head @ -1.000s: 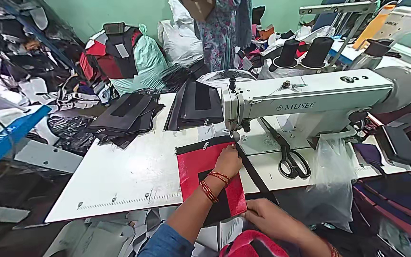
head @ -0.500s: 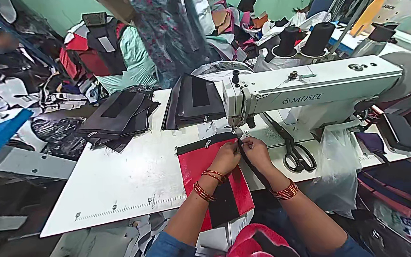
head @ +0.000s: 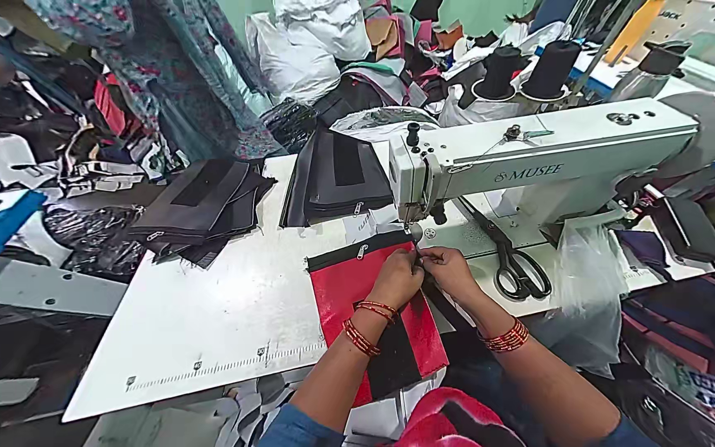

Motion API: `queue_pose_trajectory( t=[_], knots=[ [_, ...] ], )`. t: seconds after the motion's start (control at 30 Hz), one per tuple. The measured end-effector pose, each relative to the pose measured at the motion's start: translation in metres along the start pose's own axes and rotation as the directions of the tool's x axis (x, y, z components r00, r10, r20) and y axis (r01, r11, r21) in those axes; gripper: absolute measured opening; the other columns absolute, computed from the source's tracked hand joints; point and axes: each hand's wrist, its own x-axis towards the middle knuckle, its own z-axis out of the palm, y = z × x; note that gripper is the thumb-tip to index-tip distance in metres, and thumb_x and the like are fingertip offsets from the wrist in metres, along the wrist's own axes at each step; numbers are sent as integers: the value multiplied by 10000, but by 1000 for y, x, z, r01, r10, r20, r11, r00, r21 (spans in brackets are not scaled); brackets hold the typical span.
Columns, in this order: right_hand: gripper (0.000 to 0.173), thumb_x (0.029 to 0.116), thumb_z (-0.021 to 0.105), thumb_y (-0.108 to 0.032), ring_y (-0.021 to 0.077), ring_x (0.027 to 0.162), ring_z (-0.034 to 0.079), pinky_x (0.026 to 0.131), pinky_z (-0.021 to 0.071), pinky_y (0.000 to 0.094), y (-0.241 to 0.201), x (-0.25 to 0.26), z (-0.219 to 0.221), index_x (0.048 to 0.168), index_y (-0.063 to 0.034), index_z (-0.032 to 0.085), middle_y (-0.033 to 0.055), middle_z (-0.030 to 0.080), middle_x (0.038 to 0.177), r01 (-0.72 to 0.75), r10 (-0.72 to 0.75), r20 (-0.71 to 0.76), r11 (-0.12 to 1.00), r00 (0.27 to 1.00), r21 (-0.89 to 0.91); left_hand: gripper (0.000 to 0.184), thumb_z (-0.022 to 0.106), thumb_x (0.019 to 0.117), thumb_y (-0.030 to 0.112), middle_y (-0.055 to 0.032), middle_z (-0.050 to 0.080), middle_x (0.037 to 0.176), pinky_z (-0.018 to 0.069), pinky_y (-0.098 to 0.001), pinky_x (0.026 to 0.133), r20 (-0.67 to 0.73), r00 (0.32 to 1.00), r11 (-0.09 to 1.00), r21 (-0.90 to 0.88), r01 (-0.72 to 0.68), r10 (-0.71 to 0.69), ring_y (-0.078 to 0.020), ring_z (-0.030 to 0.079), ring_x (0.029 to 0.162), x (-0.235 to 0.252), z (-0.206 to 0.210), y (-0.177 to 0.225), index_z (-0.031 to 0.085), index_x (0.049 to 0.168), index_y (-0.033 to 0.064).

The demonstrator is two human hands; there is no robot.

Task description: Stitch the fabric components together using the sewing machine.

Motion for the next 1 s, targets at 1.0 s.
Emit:
queue_pose_trajectory(
  t=[1.0],
  knots=[
    [323, 994, 532, -19, 240, 1094, 641, 980, 493, 341, -8, -8, -12, 1270, 20, 695, 217, 675, 1184, 143, -101, 147, 939, 984, -311, 389, 453, 1016, 186, -275, 587, 1252, 443, -445, 1067, -26, 998, 996, 76, -56, 58, -370, 569, 1210, -13, 7, 5, 701, 1008, -114]
  ],
)
